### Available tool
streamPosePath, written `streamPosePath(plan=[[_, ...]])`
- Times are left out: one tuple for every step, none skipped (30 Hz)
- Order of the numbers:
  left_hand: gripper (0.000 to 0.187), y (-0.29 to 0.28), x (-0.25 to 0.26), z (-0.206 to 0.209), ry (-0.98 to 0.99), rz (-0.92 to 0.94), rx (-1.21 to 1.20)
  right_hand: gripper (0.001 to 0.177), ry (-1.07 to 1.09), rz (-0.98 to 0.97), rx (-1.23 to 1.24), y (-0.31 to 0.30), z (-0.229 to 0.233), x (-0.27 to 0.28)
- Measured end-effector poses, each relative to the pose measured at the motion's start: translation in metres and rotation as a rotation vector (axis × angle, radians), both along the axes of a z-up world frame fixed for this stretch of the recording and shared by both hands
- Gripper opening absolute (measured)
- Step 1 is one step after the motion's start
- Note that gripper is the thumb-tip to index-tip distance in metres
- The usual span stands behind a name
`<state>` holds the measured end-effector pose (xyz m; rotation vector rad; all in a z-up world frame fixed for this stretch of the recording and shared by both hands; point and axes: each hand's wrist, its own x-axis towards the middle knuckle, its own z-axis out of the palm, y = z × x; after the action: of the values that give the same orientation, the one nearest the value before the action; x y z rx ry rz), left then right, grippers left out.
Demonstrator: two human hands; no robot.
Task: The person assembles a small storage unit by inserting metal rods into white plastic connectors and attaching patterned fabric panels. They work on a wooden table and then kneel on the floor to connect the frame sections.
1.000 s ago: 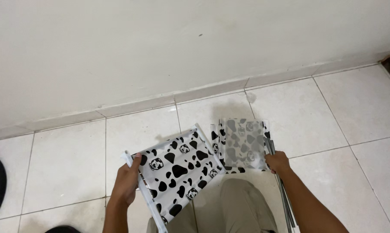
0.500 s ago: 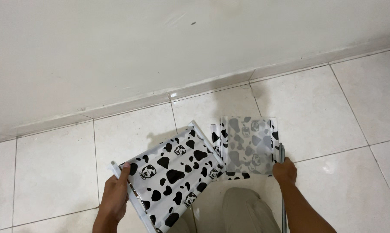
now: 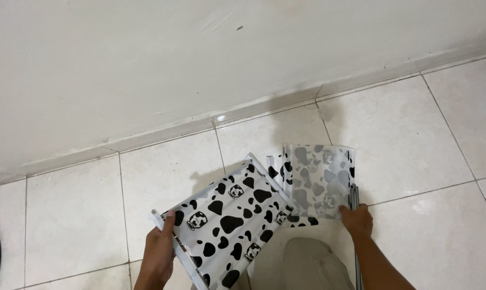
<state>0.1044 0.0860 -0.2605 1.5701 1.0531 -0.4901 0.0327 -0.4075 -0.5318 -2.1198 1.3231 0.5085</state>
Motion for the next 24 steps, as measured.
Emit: streamPosePath(plan=[[0.064,-0.001,-0.002,0.001,-0.005,-0.004,0.005,0.067,0.010,-0.002,0.018,0.001,0.002,-0.001],[0.065,-0.002,-0.002,0.001,-0.009,-0.008,0.009,0.063,0.020,-0.004,0.037,0.002,0.003,-0.001],[0.066,-0.003,-0.002,0.001,-0.018,-0.010,0.012,0.058,0.018,-0.019,0.077,0.001,0.006,0.000],[0.063,-0.002,-0.003,0.002,-0.009,0.004,-0.001,0.054,0.016,-0.033,0.117,-0.001,0.009,0.000],[0.061,-0.001,-0.002,0.003,-0.004,0.019,-0.014,0.049,0.010,-0.048,0.156,-0.002,0.012,0.002],[0.059,0.000,-0.002,0.004,0.002,0.034,-0.028,0.046,-0.018,-0.057,0.171,-0.004,0.013,0.005],[0.059,0.002,-0.004,0.004,-0.003,0.029,-0.016,0.043,-0.042,-0.063,0.189,-0.005,0.015,0.005],[0.058,0.004,-0.005,0.005,-0.008,0.024,-0.005,0.040,-0.066,-0.069,0.207,-0.005,0.017,0.004],[0.058,0.006,-0.006,0.005,-0.014,0.021,0.006,0.037,-0.088,-0.070,0.240,-0.006,0.018,0.005],[0.057,0.008,-0.007,0.006,-0.043,0.007,0.013,0.034,-0.110,-0.070,0.273,-0.005,0.020,0.008],[0.055,0.009,-0.010,0.008,-0.070,-0.008,0.019,0.032,-0.131,-0.071,0.306,-0.003,0.023,0.008],[0.054,0.010,-0.014,0.011,-0.098,-0.023,0.026,0.031,-0.157,-0.060,0.321,0.001,0.027,0.006],[0.050,0.010,-0.015,0.015,-0.108,-0.019,0.002,0.031,-0.193,-0.051,0.334,0.003,0.033,0.010],[0.046,0.008,-0.019,0.020,-0.117,-0.016,-0.022,0.030,-0.228,-0.041,0.346,0.006,0.040,0.013],[0.043,0.006,-0.022,0.024,-0.129,-0.013,-0.045,0.031,-0.226,0.001,0.331,0.010,0.050,0.018],[0.040,0.003,-0.023,0.028,-0.144,-0.024,-0.069,0.033,-0.223,0.043,0.315,0.014,0.061,0.024],[0.037,-0.002,-0.027,0.033,-0.159,-0.035,-0.095,0.034,-0.219,0.085,0.297,0.017,0.074,0.029],[0.035,-0.007,-0.031,0.037,-0.174,-0.046,-0.121,0.036,-0.239,0.137,0.265,0.021,0.087,0.034],[0.036,-0.013,-0.035,0.040,-0.187,-0.055,-0.133,0.038,-0.260,0.192,0.230,0.025,0.101,0.040],[0.037,-0.020,-0.041,0.042,-0.200,-0.065,-0.144,0.040,-0.280,0.246,0.195,0.030,0.116,0.042],[0.038,-0.027,-0.043,0.046,-0.222,-0.073,-0.154,0.042,-0.305,0.254,0.186,0.036,0.131,0.045],[0.037,-0.035,-0.047,0.049,-0.237,-0.068,-0.169,0.043,-0.330,0.261,0.176,0.041,0.147,0.045],[0.036,-0.044,-0.050,0.053,-0.255,-0.062,-0.181,0.045,-0.359,0.270,0.170,0.046,0.164,0.048],[0.035,-0.052,-0.053,0.057,-0.274,-0.055,-0.193,0.043,-0.375,0.301,0.144,0.050,0.180,0.051]])
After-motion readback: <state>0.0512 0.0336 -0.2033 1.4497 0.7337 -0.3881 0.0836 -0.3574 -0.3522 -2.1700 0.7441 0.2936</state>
